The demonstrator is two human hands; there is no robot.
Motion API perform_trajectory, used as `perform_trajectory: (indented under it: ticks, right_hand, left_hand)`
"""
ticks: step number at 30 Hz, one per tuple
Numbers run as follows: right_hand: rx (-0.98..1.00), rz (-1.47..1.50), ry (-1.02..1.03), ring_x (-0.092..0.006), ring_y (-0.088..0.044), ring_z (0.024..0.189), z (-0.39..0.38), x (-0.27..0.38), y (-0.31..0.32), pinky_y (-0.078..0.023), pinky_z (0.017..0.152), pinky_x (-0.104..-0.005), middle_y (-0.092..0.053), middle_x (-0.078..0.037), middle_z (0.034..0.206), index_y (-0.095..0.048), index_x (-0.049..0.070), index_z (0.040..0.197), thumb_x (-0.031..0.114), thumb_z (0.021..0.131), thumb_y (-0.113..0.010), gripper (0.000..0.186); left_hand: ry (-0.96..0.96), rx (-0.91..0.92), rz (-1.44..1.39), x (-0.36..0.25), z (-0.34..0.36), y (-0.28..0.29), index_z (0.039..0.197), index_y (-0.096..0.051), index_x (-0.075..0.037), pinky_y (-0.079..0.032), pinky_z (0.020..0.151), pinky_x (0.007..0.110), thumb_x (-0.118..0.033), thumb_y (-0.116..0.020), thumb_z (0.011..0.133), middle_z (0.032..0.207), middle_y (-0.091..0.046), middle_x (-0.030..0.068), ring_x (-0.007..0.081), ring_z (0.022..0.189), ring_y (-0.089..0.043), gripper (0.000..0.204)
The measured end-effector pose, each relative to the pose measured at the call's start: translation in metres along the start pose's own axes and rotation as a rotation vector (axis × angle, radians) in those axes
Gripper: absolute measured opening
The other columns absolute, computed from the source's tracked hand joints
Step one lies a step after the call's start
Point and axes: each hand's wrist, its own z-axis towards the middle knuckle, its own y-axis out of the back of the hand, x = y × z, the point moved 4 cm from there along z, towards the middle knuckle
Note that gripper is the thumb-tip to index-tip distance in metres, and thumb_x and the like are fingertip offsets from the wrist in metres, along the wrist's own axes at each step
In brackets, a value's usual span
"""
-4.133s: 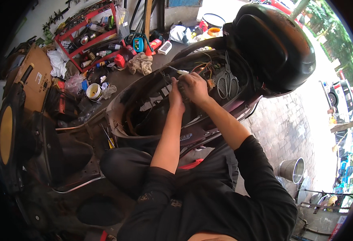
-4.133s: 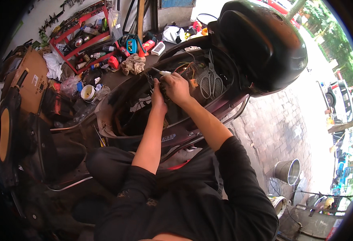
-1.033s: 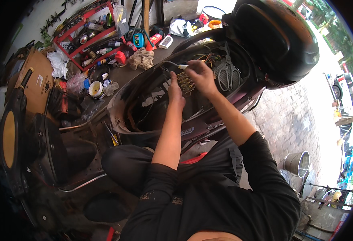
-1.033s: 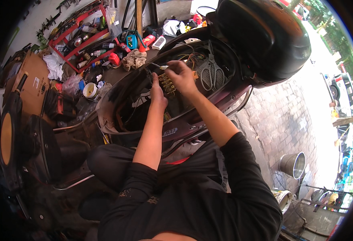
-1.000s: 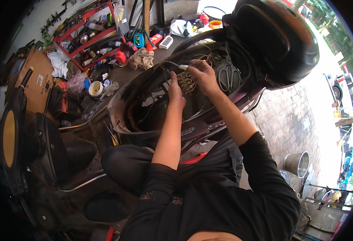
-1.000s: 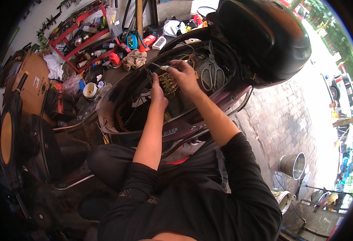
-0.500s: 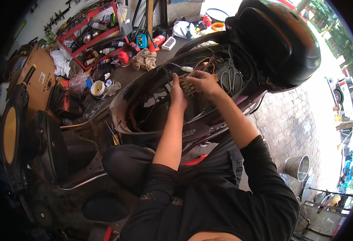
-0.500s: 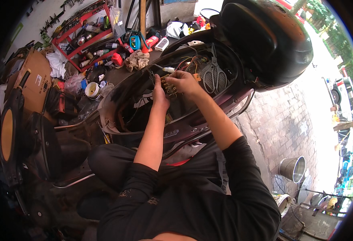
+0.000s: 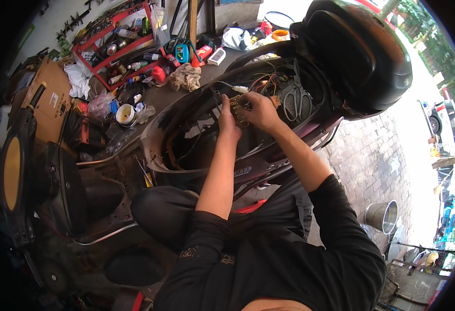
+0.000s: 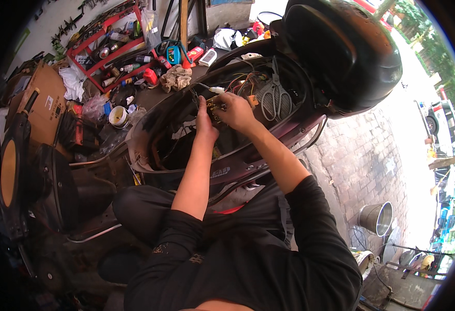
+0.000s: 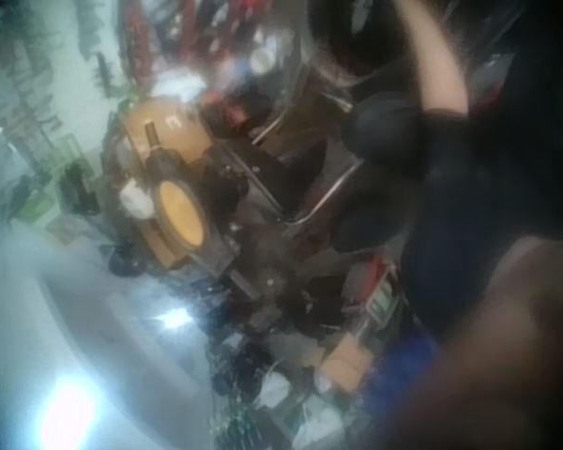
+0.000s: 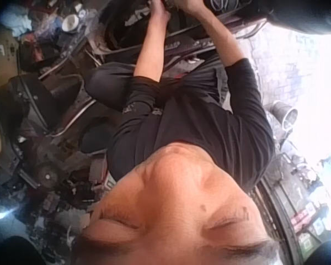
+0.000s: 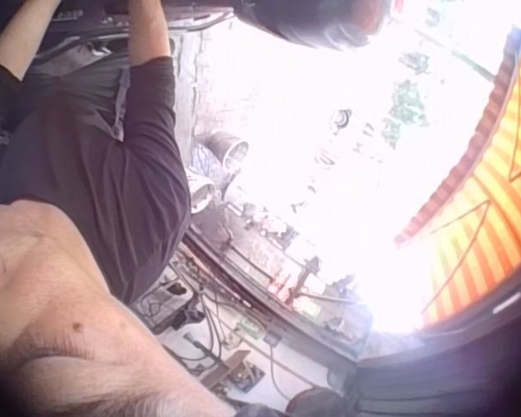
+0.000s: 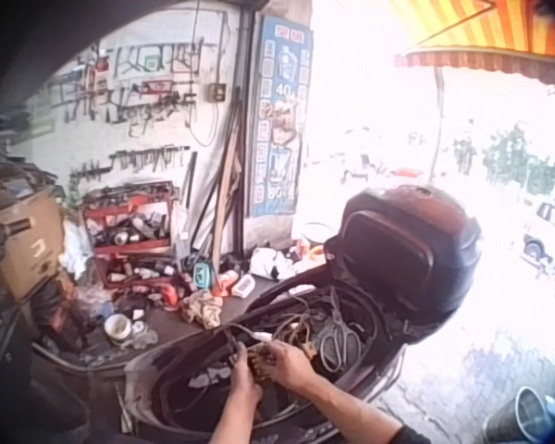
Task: The person works on the wiring under the seat of a scooter. They use shears to cut a wire and then use a screwdriver to adjust connections on a small yellow component. The person continues to manipulate the wires and component throughout the clip.
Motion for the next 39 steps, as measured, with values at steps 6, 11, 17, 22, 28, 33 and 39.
perform_trajectory:
  ticks: [6, 11, 17, 22, 28, 33, 39]
  right_hand:
    - [-0.014, -0.092, 0.023, -0.0334, -0.068, 0.085, -0.002, 0.004, -0.007, -0.054, 0.075, -0.0386, -0.068, -0.015, 0.091, -0.068, 0.004, 0.094, 0.008, 0.077, -0.070, 0.018]
    - [0.030, -0.049, 0.055, -0.0323, -0.069, 0.086, -0.003, 0.001, -0.009, -0.054, 0.074, -0.0385, -0.069, -0.014, 0.090, -0.068, 0.003, 0.095, 0.006, 0.078, -0.068, 0.017]
    - [0.000, 0.061, 0.034, -0.0331, -0.068, 0.087, 0.000, 0.007, 0.000, -0.054, 0.075, -0.0393, -0.070, -0.014, 0.092, -0.068, 0.004, 0.098, 0.005, 0.079, -0.067, 0.019]
    - [0.026, 0.010, 0.014, -0.0332, -0.069, 0.087, 0.000, 0.004, -0.006, -0.054, 0.076, -0.0376, -0.070, -0.016, 0.094, -0.067, 0.002, 0.102, 0.006, 0.081, -0.067, 0.021]
    - [0.005, 0.133, -0.094, -0.0320, -0.069, 0.089, 0.000, 0.000, -0.004, -0.055, 0.078, -0.0365, -0.071, -0.017, 0.097, -0.067, 0.003, 0.105, 0.004, 0.081, -0.067, 0.024]
    - [0.027, 0.034, -0.018, -0.0314, -0.069, 0.089, 0.002, 0.001, -0.008, -0.055, 0.078, -0.0366, -0.070, -0.015, 0.099, -0.068, 0.002, 0.102, 0.004, 0.080, -0.068, 0.022]
    - [0.033, 0.091, -0.012, -0.0317, -0.069, 0.087, 0.001, 0.003, -0.009, -0.055, 0.079, -0.0363, -0.070, -0.014, 0.097, -0.069, 0.003, 0.103, 0.005, 0.079, -0.068, 0.024]
  left_hand:
    - [-0.010, 0.025, 0.063, 0.001, 0.002, 0.001, 0.116, -0.063, -0.012, -0.054, 0.077, 0.037, -0.061, -0.051, 0.095, 0.108, -0.068, 0.0044, 0.0204, 0.095, -0.067, 0.055]
    - [-0.033, 0.042, 0.005, 0.001, -0.001, -0.003, 0.105, -0.066, -0.008, -0.054, 0.074, 0.034, -0.062, -0.057, 0.091, 0.098, -0.069, 0.0053, 0.0191, 0.087, -0.067, 0.056]
    - [-0.023, 0.009, 0.023, -0.001, -0.003, -0.004, 0.112, -0.064, -0.008, -0.053, 0.080, 0.036, -0.062, -0.055, 0.093, 0.106, -0.068, 0.0068, 0.0213, 0.095, -0.066, 0.058]
    - [-0.022, 0.074, 0.032, -0.002, -0.002, -0.002, 0.119, -0.062, -0.009, -0.053, 0.086, 0.039, -0.061, -0.052, 0.094, 0.113, -0.067, 0.0068, 0.0237, 0.103, -0.064, 0.059]
    - [-0.038, -0.019, 0.004, 0.001, -0.001, -0.003, 0.109, -0.065, -0.007, -0.053, 0.076, 0.036, -0.061, -0.057, 0.092, 0.102, -0.068, 0.0065, 0.0197, 0.089, -0.066, 0.058]
    - [-0.024, -0.004, 0.016, -0.001, -0.003, -0.003, 0.109, -0.065, -0.008, -0.053, 0.077, 0.035, -0.061, -0.058, 0.092, 0.104, -0.067, 0.0063, 0.0194, 0.091, -0.065, 0.057]
    - [-0.021, -0.002, 0.023, 0.000, 0.001, -0.003, 0.107, -0.065, -0.008, -0.053, 0.077, 0.036, -0.062, -0.058, 0.091, 0.100, -0.067, 0.0056, 0.0194, 0.090, -0.065, 0.056]
